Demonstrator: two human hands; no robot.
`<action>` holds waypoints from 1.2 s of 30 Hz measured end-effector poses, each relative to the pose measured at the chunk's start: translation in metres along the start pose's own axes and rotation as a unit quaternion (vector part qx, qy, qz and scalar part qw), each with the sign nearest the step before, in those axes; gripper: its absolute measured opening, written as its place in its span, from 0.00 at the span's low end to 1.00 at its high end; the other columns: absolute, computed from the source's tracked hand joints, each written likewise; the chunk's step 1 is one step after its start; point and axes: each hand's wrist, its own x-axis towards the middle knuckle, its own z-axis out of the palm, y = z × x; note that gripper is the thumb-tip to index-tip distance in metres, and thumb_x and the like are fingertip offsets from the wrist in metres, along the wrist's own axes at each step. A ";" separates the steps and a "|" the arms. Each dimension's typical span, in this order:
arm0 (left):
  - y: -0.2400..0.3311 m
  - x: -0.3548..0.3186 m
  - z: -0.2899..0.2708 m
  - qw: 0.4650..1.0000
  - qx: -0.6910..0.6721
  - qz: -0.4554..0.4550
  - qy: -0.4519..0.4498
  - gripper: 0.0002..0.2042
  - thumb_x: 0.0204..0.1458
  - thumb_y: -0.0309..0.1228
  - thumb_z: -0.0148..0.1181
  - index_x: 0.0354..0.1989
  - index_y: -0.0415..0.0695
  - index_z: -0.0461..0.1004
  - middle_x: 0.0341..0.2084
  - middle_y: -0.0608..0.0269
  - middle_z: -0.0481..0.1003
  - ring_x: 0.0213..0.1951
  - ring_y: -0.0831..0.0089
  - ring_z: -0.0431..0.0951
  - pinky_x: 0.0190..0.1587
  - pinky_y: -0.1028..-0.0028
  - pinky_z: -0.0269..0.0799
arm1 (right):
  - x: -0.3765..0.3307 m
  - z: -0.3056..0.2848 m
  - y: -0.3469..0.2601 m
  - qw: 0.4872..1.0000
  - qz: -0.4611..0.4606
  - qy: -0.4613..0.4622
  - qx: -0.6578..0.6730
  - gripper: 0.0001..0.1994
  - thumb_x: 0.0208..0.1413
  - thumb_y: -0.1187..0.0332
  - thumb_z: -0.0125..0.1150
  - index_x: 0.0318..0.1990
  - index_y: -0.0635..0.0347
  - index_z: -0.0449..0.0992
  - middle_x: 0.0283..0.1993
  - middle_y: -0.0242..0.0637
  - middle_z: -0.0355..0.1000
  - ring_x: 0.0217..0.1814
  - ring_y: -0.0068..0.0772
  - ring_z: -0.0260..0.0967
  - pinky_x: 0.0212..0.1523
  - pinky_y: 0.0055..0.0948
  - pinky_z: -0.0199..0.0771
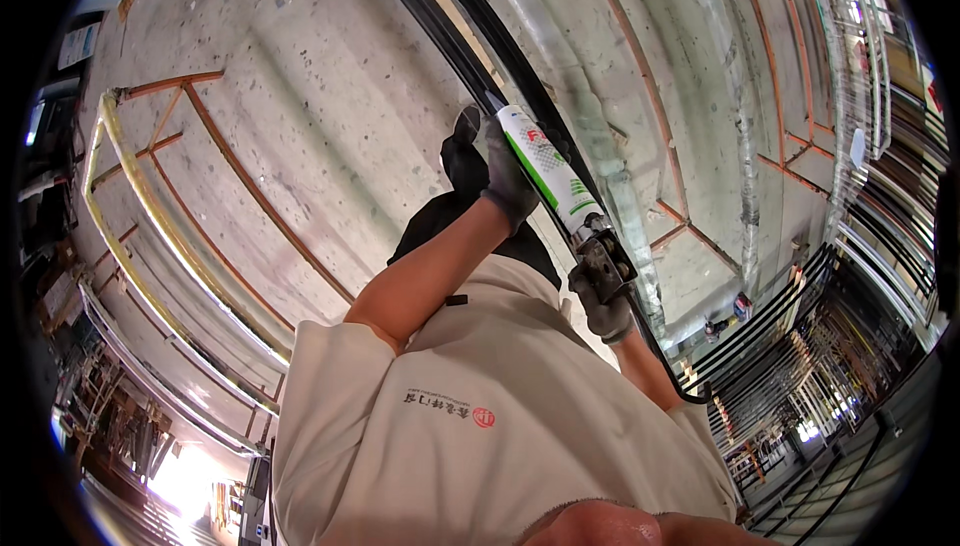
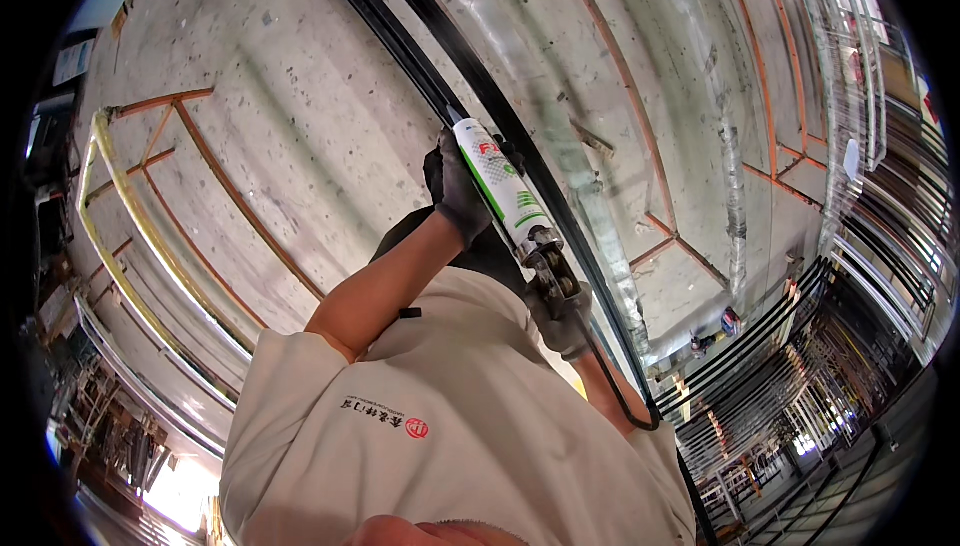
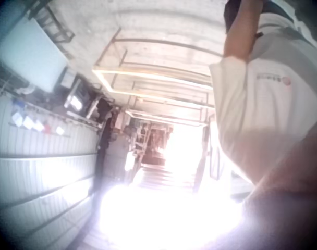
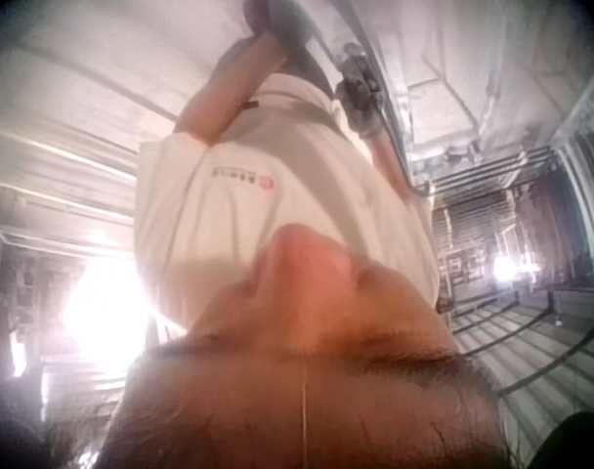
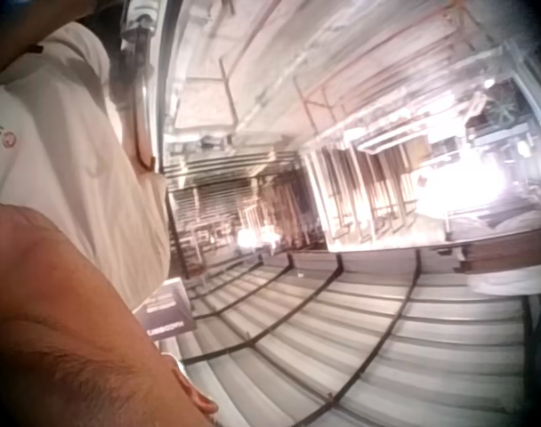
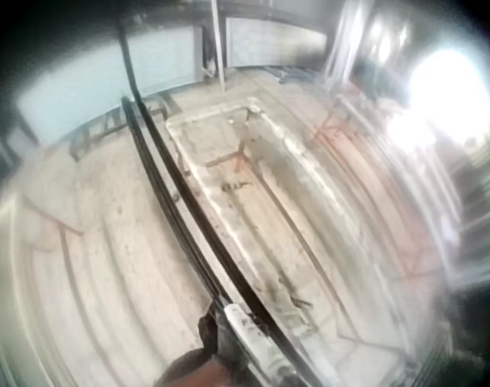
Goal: The person applies sealant along the edges of a long, black, curved frame using a caulking gun. They then use their gloved fingers to smooth the bead of sealant along the frame's length.
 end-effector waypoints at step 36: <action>-0.111 -0.021 -0.077 0.999 -0.005 -0.038 -0.032 0.38 0.51 0.75 0.43 0.44 0.48 0.71 0.34 0.56 0.74 0.41 0.49 0.77 0.50 0.48 0.74 | -0.120 -0.034 0.083 0.994 0.056 -0.006 0.091 0.08 0.60 0.77 0.57 0.45 0.64 0.67 0.29 0.34 0.68 0.29 0.25 0.65 0.31 0.26 0.68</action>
